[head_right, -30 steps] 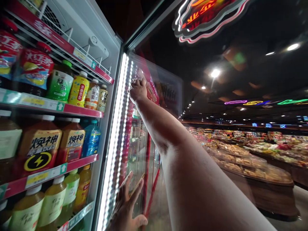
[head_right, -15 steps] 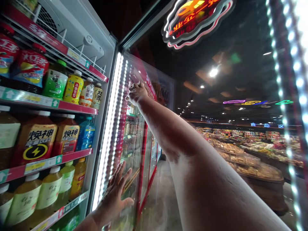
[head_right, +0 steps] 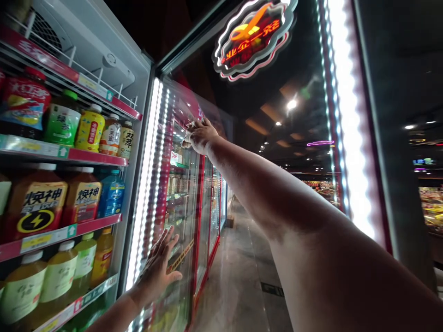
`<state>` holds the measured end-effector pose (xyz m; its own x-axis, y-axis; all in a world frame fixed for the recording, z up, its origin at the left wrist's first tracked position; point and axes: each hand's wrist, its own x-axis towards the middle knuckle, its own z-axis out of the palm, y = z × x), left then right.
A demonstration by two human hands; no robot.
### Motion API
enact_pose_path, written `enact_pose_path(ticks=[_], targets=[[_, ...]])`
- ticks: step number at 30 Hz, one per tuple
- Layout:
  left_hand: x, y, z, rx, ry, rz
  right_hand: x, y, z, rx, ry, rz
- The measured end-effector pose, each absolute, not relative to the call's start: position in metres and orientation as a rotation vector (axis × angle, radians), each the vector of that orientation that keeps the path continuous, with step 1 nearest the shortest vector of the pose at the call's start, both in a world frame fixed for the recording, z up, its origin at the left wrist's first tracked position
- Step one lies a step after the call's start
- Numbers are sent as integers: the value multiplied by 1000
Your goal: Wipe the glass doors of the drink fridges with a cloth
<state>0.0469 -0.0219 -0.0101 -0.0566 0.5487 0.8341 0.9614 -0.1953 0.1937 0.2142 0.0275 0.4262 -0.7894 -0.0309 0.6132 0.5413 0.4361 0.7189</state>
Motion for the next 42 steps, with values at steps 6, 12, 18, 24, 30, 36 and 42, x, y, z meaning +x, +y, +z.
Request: enact_pose_path(ticks=[6,12,18,24,30,36,42], targets=[[41,-15,-9,-1815,-1509,-1173,235,22,407,-470,-2018,-1241],[36,-1,-6,-1742,-1527,-1125,247,32,410,-418,-2092,-1333],[36,8,-7,-1731,-1464,-1175,260,35,404,-416,-2046,-1321],[33,10,-1,-1868,-1450,-1148,278,40,416,-405,-2085,-1406],[34,14,-3,-1854,-1449,-1176,296,44,426,-429,-2006,-1356],[37,19,-4,-1804,-1453,-1172,307,45,416,-378,-2120,-1399],[44,22,-2,-1769,-1479,-1143,340,64,438,-390,-2058,-1332]])
